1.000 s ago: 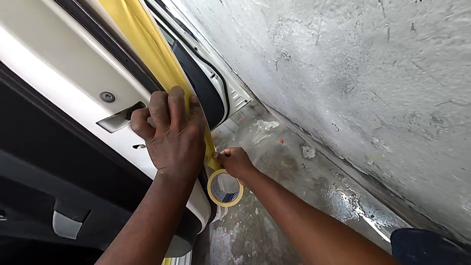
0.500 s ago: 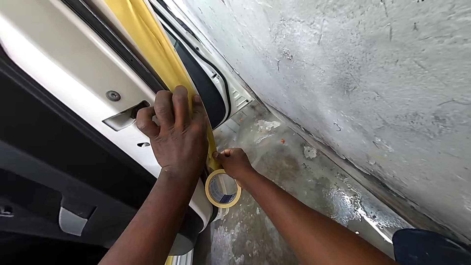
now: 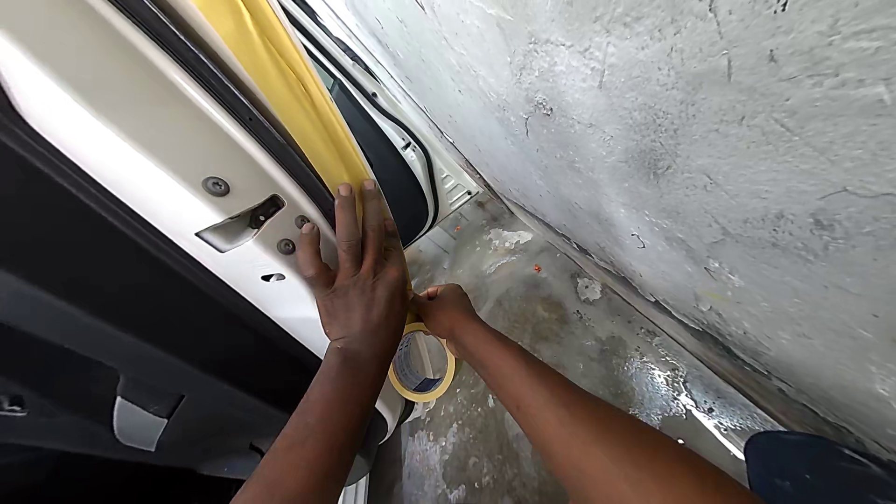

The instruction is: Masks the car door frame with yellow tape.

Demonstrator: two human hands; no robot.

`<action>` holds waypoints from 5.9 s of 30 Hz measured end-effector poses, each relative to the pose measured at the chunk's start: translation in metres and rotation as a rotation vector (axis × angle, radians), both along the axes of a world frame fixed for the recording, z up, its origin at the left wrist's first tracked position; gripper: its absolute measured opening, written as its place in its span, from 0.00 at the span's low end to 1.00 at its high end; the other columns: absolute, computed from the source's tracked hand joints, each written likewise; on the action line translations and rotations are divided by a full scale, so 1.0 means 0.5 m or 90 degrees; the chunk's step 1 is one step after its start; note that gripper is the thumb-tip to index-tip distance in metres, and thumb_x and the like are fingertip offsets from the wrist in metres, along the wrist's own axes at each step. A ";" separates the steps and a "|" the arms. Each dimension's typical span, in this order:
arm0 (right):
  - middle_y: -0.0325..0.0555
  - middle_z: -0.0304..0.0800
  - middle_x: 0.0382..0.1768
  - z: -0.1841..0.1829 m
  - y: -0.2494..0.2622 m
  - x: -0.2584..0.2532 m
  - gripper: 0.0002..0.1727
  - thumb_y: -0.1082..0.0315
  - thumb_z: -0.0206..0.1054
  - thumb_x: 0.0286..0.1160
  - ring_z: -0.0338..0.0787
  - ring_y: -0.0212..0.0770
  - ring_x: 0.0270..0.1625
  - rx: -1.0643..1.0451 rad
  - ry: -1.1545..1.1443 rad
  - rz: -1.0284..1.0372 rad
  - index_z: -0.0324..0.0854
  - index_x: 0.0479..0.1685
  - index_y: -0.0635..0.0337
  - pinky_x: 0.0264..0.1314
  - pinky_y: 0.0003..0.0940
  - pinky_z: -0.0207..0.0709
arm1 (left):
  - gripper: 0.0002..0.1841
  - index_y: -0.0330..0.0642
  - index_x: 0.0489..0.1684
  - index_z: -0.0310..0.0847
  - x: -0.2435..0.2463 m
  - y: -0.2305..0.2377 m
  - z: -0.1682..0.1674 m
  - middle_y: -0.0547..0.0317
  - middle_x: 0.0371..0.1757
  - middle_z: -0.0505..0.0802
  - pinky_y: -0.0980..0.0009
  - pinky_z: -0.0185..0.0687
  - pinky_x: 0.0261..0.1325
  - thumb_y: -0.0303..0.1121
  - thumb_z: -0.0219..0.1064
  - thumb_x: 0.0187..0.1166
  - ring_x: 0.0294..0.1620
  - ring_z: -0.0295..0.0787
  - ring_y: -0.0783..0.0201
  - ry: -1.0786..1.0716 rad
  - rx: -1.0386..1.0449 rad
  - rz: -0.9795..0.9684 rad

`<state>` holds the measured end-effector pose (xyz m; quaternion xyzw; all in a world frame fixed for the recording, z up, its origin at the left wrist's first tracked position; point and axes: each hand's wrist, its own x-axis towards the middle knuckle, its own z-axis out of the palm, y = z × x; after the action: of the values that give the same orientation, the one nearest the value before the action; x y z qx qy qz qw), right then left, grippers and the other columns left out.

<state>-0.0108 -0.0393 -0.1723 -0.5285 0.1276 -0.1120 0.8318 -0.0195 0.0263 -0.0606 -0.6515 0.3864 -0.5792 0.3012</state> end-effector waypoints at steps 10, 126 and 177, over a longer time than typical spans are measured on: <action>0.50 0.91 0.39 0.002 -0.011 0.000 0.22 0.45 0.69 0.80 0.89 0.48 0.44 -0.099 0.001 0.013 0.91 0.40 0.57 0.48 0.56 0.79 | 0.18 0.46 0.70 0.83 -0.002 -0.002 0.000 0.56 0.95 0.60 0.35 0.42 0.86 0.32 0.57 0.86 0.95 0.47 0.45 0.005 0.006 0.010; 0.48 0.94 0.47 -0.350 0.213 0.013 0.38 0.57 0.62 0.82 0.94 0.41 0.47 0.015 -0.210 0.004 0.52 0.92 0.48 0.56 0.44 0.87 | 0.36 0.33 0.91 0.59 0.082 0.230 -0.214 0.46 0.95 0.60 0.40 0.32 0.93 0.46 0.59 0.87 0.97 0.44 0.55 0.068 0.312 0.214; 0.55 0.90 0.51 -0.519 0.319 0.228 0.36 0.32 0.62 0.77 0.89 0.52 0.56 -0.175 0.117 0.172 0.86 0.55 0.60 0.62 0.57 0.80 | 0.31 0.35 0.86 0.69 0.187 0.419 -0.463 0.49 0.92 0.66 0.47 0.49 0.92 0.13 0.53 0.78 0.94 0.56 0.52 0.227 0.448 0.318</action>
<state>0.1031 0.1200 -0.4318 -0.6572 0.1146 0.0325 0.7442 0.0742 0.2360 -0.2919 -0.6724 0.4362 -0.2019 0.5629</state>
